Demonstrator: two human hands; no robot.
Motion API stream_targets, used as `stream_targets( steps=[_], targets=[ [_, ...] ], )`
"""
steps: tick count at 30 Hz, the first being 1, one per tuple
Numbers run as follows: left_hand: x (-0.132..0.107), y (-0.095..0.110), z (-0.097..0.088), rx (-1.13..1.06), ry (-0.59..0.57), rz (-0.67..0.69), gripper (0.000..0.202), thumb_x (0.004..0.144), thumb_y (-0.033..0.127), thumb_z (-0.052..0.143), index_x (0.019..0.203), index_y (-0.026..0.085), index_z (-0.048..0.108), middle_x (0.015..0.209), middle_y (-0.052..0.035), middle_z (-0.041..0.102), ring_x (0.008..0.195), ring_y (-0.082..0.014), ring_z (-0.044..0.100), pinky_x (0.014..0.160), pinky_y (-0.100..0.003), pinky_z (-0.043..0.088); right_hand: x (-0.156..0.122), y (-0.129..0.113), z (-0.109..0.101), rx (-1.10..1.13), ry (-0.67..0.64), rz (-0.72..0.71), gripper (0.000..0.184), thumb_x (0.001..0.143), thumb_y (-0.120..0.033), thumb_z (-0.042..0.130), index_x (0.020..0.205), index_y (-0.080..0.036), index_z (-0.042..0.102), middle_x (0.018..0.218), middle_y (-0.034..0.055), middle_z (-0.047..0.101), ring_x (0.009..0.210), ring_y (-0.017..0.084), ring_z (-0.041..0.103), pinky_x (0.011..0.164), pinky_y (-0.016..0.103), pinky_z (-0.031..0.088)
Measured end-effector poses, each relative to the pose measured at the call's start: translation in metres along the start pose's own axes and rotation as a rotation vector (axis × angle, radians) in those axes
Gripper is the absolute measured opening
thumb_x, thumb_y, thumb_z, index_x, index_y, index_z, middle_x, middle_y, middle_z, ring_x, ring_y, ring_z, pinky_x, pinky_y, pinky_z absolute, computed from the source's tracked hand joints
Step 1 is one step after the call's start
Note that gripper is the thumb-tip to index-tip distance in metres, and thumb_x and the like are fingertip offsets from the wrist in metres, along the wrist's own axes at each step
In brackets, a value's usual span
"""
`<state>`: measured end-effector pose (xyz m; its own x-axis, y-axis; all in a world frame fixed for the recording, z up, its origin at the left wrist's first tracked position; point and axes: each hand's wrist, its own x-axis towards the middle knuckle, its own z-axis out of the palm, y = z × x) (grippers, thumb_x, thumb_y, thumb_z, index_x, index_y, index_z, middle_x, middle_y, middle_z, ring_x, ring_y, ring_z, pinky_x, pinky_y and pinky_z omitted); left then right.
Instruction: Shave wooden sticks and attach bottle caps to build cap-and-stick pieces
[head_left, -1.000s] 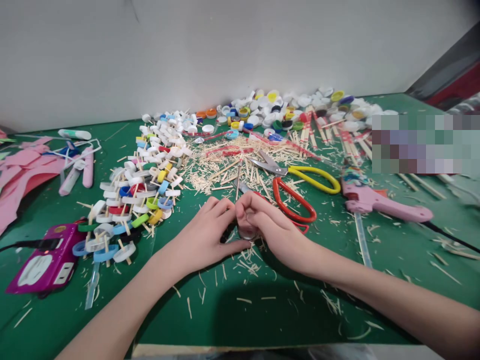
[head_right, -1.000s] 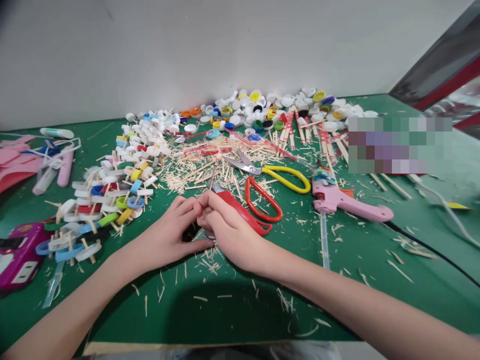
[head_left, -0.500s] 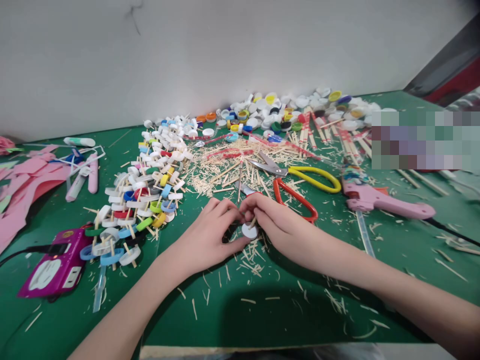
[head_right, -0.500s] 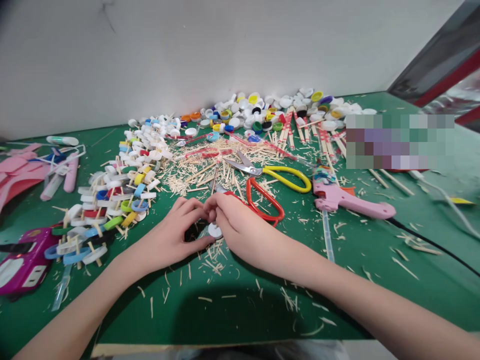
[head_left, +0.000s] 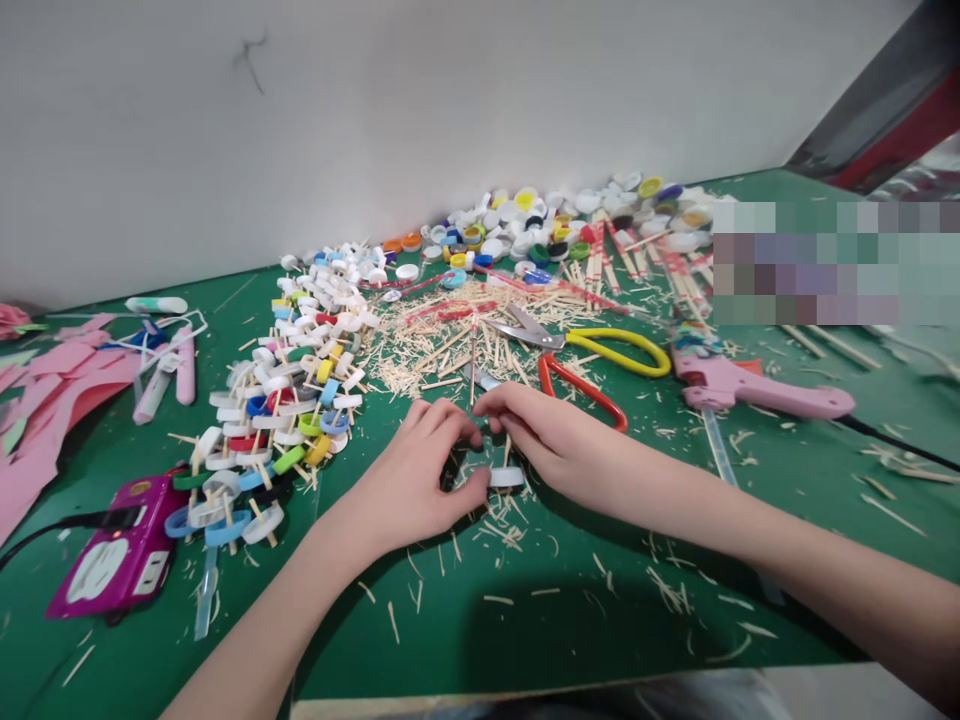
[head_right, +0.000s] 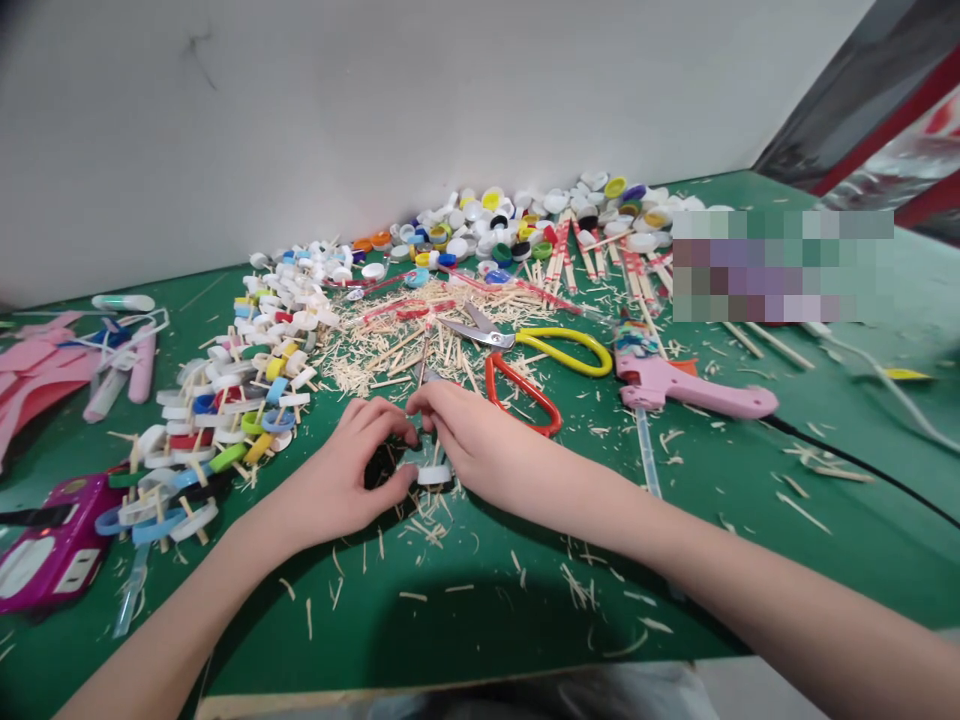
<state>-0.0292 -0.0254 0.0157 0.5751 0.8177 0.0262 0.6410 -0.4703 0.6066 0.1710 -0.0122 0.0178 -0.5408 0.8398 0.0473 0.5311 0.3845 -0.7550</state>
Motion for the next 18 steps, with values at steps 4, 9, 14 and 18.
stream_targets(
  steps=[4,9,14,18],
  targets=[
    [-0.0022,0.0027,-0.0028,0.008,-0.026,0.016,0.021,0.087,0.036,0.052,0.103,0.022,0.052,0.110,-0.0062,0.054,0.107,-0.0244,0.045,0.093,-0.046,0.046,-0.0009,0.0018,0.0010,-0.009,-0.007,-0.038,0.022,0.095,-0.019,0.032,0.103,-0.021,0.051,0.099,0.0060,0.058,0.091,0.018,0.056,0.084,0.035,0.045],
    [-0.0018,0.0053,-0.0065,-0.007,-0.089,-0.008,0.029,0.086,0.047,0.056,0.102,0.023,0.053,0.110,-0.0045,0.055,0.107,-0.0234,0.045,0.092,-0.044,0.046,0.0000,0.0014,0.0002,-0.008,-0.007,-0.040,0.023,0.095,-0.018,0.030,0.104,-0.020,0.052,0.099,0.0072,0.058,0.094,0.019,0.056,0.084,0.036,0.045],
    [-0.0006,0.0056,-0.0078,-0.042,-0.143,0.038,0.020,0.091,0.043,0.052,0.095,0.023,0.053,0.105,-0.0025,0.057,0.106,-0.0212,0.045,0.092,-0.040,0.045,0.0004,0.0008,-0.0012,0.024,-0.009,-0.008,0.024,0.097,-0.022,0.031,0.107,-0.020,0.052,0.102,0.0077,0.059,0.093,0.019,0.056,0.084,0.036,0.045],
    [-0.0011,0.0046,-0.0073,-0.089,-0.120,0.060,0.020,0.093,0.043,0.049,0.095,0.024,0.054,0.101,-0.0022,0.059,0.103,-0.0207,0.045,0.091,-0.039,0.044,-0.0001,0.0008,-0.0028,0.079,-0.010,0.001,0.022,0.097,-0.022,0.033,0.107,-0.020,0.053,0.102,0.0062,0.060,0.093,0.018,0.057,0.083,0.034,0.046]
  ],
)
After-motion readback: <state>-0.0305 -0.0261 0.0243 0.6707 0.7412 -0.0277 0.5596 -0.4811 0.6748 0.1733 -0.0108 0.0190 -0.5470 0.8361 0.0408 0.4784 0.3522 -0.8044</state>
